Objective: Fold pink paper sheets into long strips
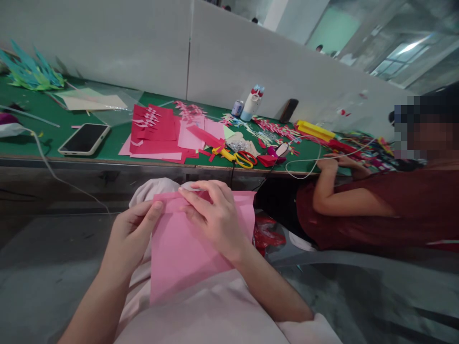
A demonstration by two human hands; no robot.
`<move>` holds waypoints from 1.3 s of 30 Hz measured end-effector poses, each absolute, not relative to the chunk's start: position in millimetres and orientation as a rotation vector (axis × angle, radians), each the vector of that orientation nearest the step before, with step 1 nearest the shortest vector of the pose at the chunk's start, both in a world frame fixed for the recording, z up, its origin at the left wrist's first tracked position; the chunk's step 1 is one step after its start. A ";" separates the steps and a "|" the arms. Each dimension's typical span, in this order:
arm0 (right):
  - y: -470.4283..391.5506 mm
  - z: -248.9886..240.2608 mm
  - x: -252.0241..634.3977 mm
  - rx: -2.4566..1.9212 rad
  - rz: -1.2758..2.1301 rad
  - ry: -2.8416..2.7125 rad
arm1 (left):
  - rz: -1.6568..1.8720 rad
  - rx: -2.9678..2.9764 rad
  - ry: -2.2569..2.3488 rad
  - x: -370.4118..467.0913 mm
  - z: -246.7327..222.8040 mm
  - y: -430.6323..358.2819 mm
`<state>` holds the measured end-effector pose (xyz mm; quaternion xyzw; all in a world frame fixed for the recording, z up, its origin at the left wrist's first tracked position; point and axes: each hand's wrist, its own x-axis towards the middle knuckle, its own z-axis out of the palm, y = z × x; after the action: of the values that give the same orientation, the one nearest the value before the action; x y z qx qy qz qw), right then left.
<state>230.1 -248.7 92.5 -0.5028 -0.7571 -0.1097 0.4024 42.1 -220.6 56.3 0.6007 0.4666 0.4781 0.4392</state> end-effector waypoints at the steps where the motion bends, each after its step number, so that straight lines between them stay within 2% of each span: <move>1: -248.5 92.6 230.1 -1.263 -0.271 -1.908 | 1.160 1.489 1.153 41.4 57.7 -221.5; 16: -251.7 104.8 234.5 -1.121 0.127 -1.913 | 1.113 1.843 1.014 35.1 76.3 -229.1; 25: -253.0 107.1 236.6 -1.091 0.290 -1.910 | 1.334 1.673 1.089 40.2 77.1 -234.8; 29: -253.3 106.6 239.5 -1.101 0.266 -1.956 | 1.469 1.619 0.976 39.7 80.1 -234.1; 39: -251.6 105.1 241.2 -1.090 0.217 -2.050 | 1.203 2.166 1.020 17.8 84.3 -227.6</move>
<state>241.2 -251.6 105.1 -0.4296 -0.8081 0.0855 0.3938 17.8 -227.6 84.3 0.7870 0.3705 0.4369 0.2291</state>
